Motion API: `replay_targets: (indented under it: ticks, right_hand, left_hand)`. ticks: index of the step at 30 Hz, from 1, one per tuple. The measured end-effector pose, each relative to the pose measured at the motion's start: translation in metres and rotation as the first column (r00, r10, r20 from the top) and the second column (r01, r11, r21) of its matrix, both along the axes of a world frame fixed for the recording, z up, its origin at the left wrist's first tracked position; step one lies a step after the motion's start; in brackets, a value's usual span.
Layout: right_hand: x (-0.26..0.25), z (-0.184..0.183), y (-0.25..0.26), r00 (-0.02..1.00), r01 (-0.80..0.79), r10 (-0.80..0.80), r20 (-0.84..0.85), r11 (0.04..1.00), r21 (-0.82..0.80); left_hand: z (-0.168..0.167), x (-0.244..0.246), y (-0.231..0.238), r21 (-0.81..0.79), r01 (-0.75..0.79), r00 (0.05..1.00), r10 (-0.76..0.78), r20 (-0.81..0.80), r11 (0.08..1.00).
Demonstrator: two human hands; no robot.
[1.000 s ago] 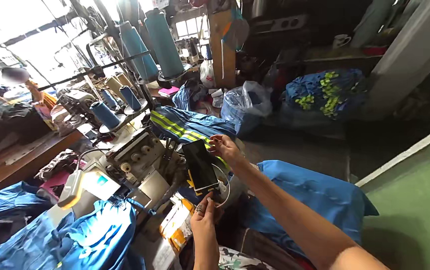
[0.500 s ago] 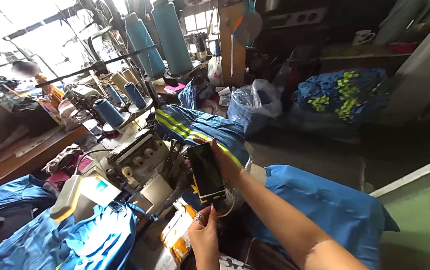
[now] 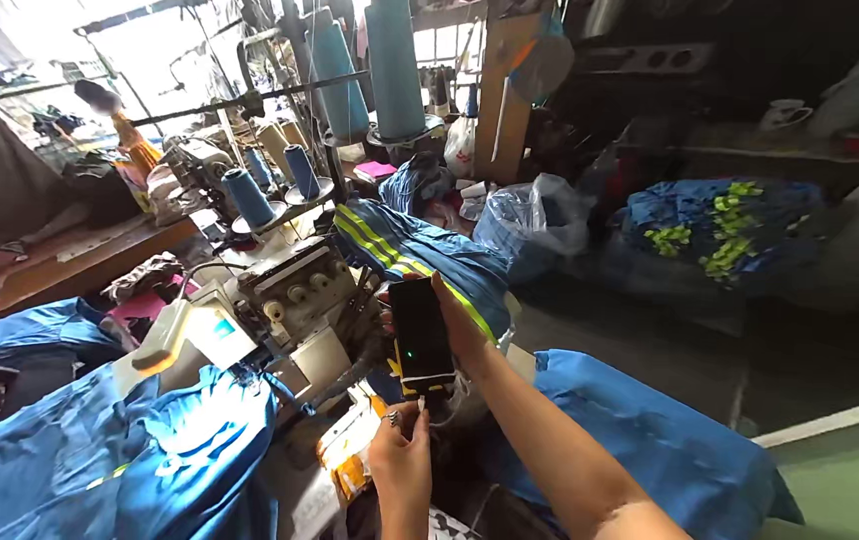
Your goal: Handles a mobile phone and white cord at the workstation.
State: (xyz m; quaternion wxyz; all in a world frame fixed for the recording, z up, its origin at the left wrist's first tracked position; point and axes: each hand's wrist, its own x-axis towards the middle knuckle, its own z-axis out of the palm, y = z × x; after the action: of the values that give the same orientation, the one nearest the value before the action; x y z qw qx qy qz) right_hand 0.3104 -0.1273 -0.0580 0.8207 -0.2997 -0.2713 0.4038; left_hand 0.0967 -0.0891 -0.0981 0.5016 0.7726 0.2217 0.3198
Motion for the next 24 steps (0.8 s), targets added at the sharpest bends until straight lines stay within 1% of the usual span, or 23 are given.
replay_targets:
  ticks: [2, 4, 6, 9, 11, 14, 16, 19, 21, 24]
  right_hand:
    - [0.0, 0.001, 0.001, 0.999, 0.035, -0.036, -0.018, 0.998, -0.047]
    - [0.002, -0.001, 0.003, 0.993, 0.072, -0.081, -0.084, 0.992, -0.106]
    - [0.007, -0.006, 0.005, 0.985, 0.077, -0.099, -0.144, 0.986, -0.147]
    - [0.011, -0.008, 0.006, 0.968, 0.093, -0.132, -0.214, 0.978, -0.185]
    - [0.01, -0.007, 0.008, 0.957, 0.11, -0.157, -0.245, 0.974, -0.196]
    - [0.011, -0.01, 0.007, 0.963, 0.108, -0.142, -0.229, 0.982, -0.157]
    - [0.007, -0.007, 0.005, 0.971, 0.131, -0.154, -0.182, 0.982, -0.136]
    - [0.002, -0.001, 0.003, 0.976, 0.168, -0.182, -0.123, 0.979, -0.118]
    - [0.001, 0.002, 0.003, 0.977, 0.176, -0.19, -0.099, 0.976, -0.129]
    - [0.002, 0.001, 0.004, 0.982, 0.169, -0.179, -0.066, 0.976, -0.135]
  left_hand:
    - [-0.001, 0.0, 0.001, 0.072, -0.004, 1.0, 0.005, -0.014, 0.997]
    - [-0.001, 0.002, 0.002, 0.133, -0.004, 0.999, 0.009, -0.04, 0.991]
    - [0.001, 0.005, 0.004, 0.181, -0.009, 0.998, 0.02, -0.06, 0.983]
    - [0.002, 0.009, 0.004, 0.243, -0.036, 0.998, 0.05, -0.05, 0.969]
    - [0.004, 0.009, 0.004, 0.254, -0.057, 0.998, 0.065, -0.024, 0.966]
    - [0.009, 0.01, 0.005, 0.311, -0.102, 0.994, 0.087, 0.061, 0.945]
    - [0.007, 0.011, 0.011, 0.361, -0.082, 0.993, 0.047, 0.105, 0.929]
    - [-0.004, 0.008, 0.013, 0.471, -0.046, 0.995, -0.003, 0.104, 0.881]
    - [-0.008, 0.006, 0.01, 0.569, -0.046, 0.996, -0.002, 0.084, 0.821]
    - [-0.014, 0.0, 0.006, 0.652, -0.022, 0.999, 0.001, 0.032, 0.758]
